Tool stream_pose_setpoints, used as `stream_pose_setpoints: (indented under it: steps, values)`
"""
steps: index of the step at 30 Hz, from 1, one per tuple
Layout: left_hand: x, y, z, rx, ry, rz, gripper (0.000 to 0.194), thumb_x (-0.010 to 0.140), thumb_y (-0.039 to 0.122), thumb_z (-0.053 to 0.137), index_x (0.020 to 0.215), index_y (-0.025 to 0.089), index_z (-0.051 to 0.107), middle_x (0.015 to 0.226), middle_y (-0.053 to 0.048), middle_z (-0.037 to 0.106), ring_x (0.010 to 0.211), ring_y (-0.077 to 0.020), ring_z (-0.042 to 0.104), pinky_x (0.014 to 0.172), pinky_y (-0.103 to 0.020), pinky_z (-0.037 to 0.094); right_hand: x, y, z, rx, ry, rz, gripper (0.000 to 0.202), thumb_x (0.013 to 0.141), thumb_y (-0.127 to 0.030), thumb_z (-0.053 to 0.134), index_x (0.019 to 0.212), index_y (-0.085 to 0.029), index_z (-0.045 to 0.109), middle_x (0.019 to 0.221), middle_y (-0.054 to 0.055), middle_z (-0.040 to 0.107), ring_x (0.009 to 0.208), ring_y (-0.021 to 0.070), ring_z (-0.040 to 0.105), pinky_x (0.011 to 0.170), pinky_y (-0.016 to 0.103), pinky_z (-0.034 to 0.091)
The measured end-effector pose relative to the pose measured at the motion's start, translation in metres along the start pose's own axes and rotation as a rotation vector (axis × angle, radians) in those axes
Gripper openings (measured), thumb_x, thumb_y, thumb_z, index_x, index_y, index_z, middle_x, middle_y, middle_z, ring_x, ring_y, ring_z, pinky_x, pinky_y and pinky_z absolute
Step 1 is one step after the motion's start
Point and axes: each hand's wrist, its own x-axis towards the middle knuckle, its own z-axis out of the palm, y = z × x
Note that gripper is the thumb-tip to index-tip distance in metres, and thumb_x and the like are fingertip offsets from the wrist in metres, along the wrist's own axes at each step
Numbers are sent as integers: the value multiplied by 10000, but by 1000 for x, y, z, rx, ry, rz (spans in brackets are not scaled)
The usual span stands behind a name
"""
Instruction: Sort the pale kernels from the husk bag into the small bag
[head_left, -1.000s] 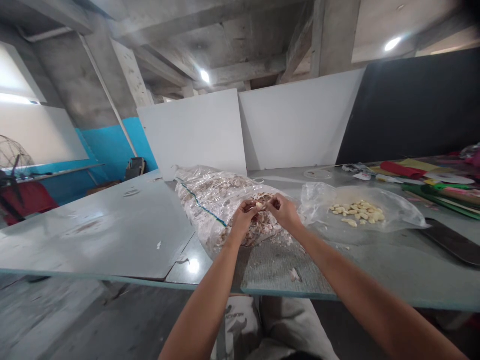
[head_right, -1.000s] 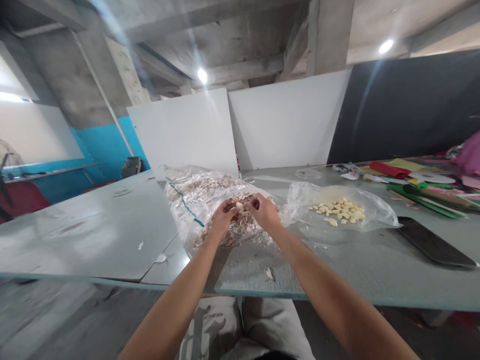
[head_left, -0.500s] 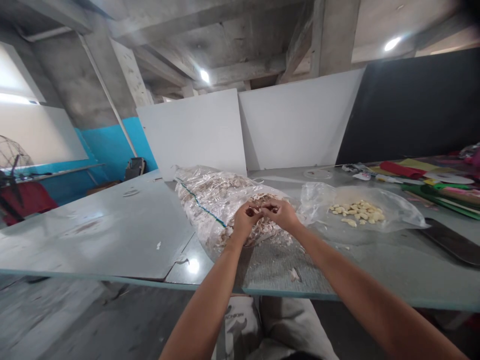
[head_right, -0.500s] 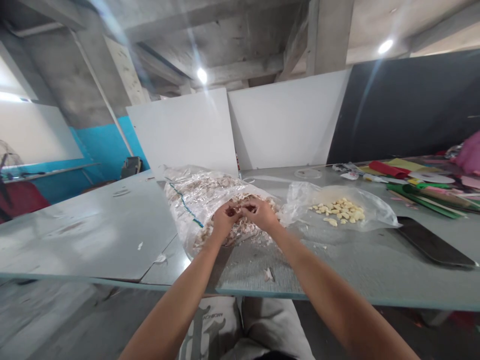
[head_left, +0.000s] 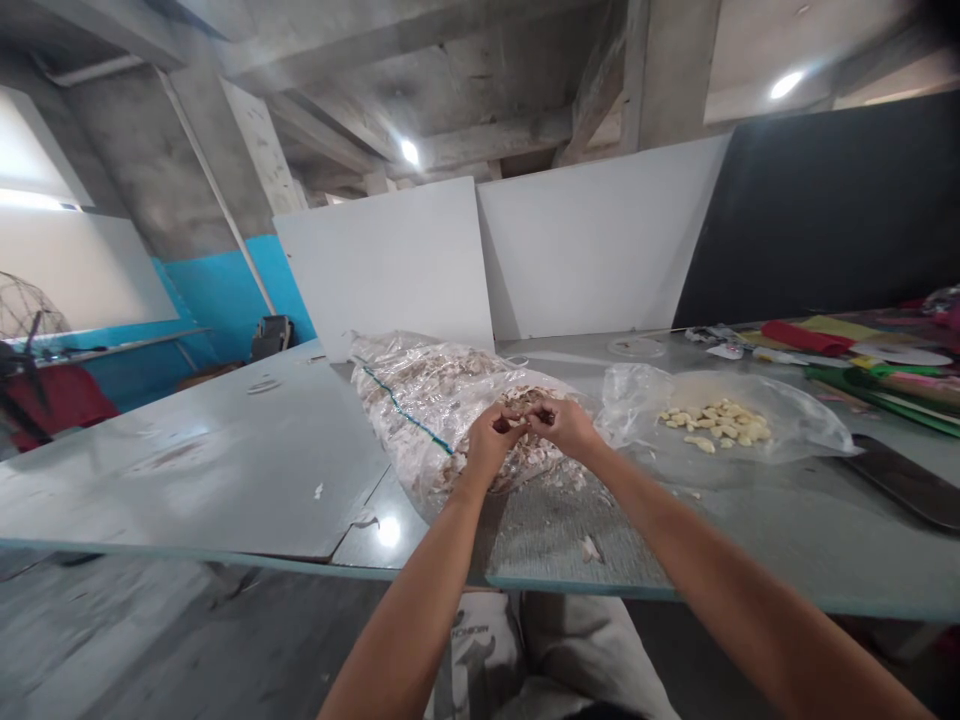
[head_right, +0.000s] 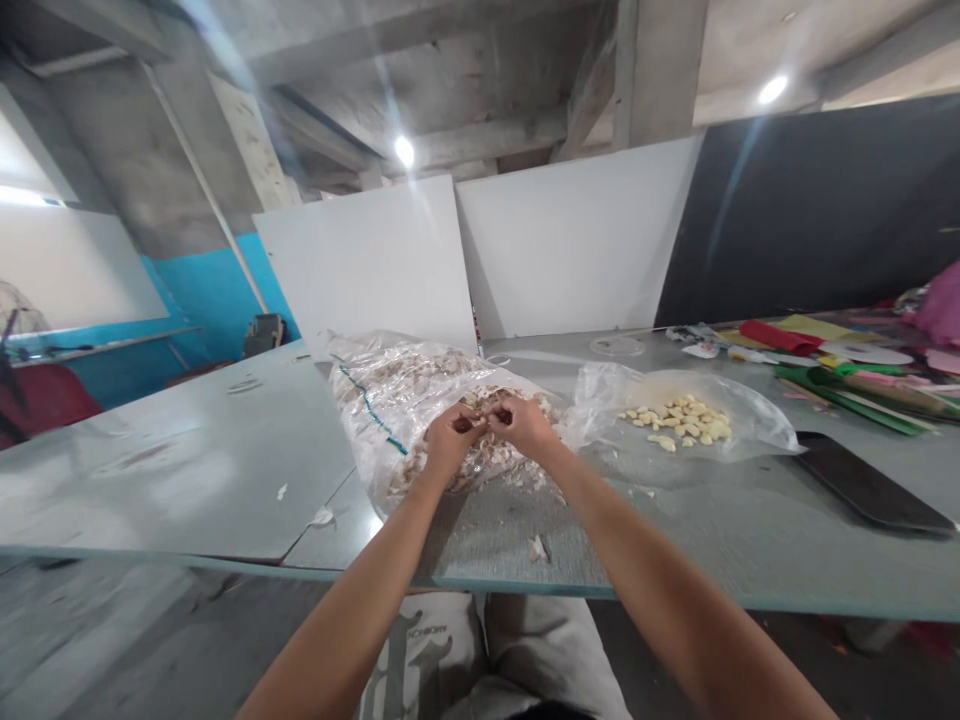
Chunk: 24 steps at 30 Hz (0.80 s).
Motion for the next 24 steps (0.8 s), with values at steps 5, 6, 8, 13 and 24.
stream_pose_setpoints:
  steps: [5,6,8,13,24]
  values:
    - [-1,10,0,-130,-14,-92,253,589,307,703,777,159,623,493,53,504,421,-65,428,430,-181,333,0,6,1,-61,46,9,210,695,-262,468,722,-157,648,576,-5,580,517,98,467,500,199,327]
    - [-1,11,0,-156,-16,-103,257,589,309,703,781,159,620,512,48,524,421,-64,434,428,-180,346,0,7,1,-76,55,9,209,700,-267,467,724,-158,644,576,-4,577,522,100,466,507,202,327]
    - [0,12,1,-192,-13,-110,272,580,316,710,780,159,614,586,27,580,431,-62,451,431,-182,372,0,8,1,-96,81,10,208,713,-277,465,732,-159,635,582,-1,576,531,104,467,519,207,328]
    - [0,9,2,-242,-13,-101,324,561,338,723,797,154,598,790,-31,650,500,-77,514,464,-202,436,0,10,-1,-127,148,37,178,720,-273,476,747,-162,613,613,2,585,566,114,485,538,213,333]
    - [1,5,-1,-73,-22,-34,271,620,343,691,804,158,619,593,10,584,476,-79,499,461,-184,396,-3,-2,0,79,61,-9,215,759,-355,512,793,-182,634,659,7,616,602,127,538,557,219,382]
